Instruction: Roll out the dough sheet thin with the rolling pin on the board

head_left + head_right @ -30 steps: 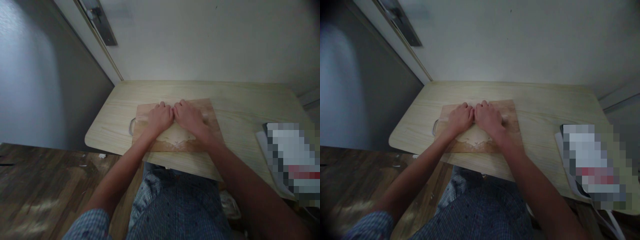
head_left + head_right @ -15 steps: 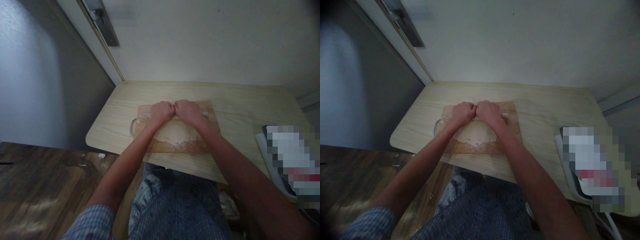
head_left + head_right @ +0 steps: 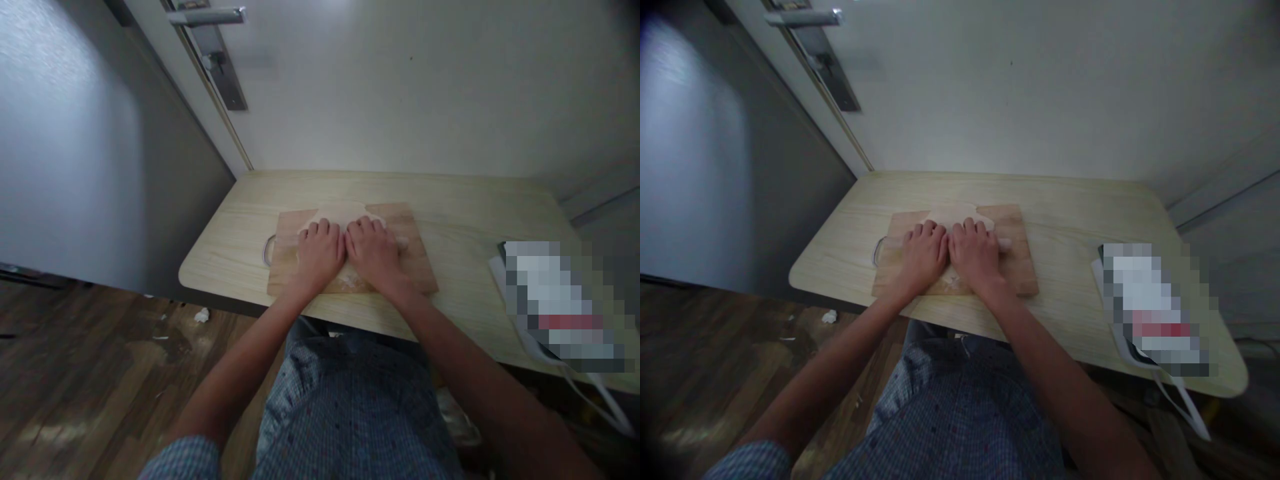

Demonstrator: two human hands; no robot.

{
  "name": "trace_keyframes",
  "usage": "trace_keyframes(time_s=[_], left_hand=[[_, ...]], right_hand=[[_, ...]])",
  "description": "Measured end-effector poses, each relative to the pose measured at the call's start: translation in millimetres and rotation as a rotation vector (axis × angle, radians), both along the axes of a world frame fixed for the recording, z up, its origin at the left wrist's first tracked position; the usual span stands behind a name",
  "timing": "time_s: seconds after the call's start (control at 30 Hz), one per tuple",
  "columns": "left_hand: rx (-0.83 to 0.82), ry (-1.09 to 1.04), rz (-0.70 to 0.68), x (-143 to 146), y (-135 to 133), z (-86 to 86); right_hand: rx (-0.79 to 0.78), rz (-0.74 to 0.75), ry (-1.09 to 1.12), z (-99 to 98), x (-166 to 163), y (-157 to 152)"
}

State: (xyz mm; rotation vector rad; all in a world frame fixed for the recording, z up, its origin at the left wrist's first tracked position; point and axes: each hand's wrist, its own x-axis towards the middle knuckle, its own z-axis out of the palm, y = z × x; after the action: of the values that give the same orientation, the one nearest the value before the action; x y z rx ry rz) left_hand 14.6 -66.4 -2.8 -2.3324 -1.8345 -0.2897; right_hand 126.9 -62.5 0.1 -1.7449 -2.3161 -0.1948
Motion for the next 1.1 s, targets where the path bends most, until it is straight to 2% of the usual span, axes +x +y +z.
trace_keyframes(time_s=[0.17, 0.3, 0.57, 0.83, 1.1], left_hand=[[0.001, -0.057, -0.085, -6, -34, -5.2], [-0.026, -0.064, -0.094, -9, -38, -3.0], [-0.122, 0.020, -0.039, -1, 9, 9.0], [-0.296, 0.024, -0.005, 0, 57, 14.8], [-0.490, -0.096, 0.029, -1, 91, 14.0]], right_hand=[[-0.007, 0.084, 0.037, -6.4, 4, -34], [-0.021, 0.115, 0.058, -6.0, 7, -40], [-0.099, 0.039, 0.010, 4.2, 6, 5], [-0.307, -0.030, -0.024, 16.2, 4, 46], [-0.363, -0.001, 0.070, 9.6, 6, 78]])
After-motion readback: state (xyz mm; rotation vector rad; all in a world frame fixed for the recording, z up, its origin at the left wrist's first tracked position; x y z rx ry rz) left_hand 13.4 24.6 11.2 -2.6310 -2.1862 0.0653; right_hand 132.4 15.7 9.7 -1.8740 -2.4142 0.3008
